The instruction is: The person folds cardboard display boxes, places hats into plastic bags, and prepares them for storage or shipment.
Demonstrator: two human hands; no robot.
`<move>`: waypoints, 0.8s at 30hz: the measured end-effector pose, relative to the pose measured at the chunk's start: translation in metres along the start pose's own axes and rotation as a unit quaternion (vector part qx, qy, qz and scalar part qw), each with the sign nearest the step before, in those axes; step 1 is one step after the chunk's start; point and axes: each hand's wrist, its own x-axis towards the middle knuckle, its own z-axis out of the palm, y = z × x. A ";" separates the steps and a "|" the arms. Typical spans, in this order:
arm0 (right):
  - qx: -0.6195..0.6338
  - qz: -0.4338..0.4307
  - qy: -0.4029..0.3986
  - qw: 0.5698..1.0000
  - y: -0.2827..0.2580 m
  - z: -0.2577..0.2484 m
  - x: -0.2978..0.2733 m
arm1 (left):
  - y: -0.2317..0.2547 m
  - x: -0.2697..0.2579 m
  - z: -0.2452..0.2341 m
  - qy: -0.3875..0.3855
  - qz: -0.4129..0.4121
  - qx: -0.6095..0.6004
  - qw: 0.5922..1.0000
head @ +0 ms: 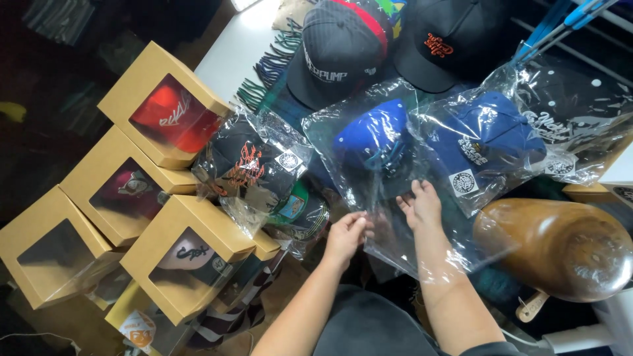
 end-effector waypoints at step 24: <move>-0.282 -0.097 -0.112 0.948 -0.031 -0.088 -0.036 | 0.013 -0.028 -0.020 -0.034 -0.017 0.093 0.995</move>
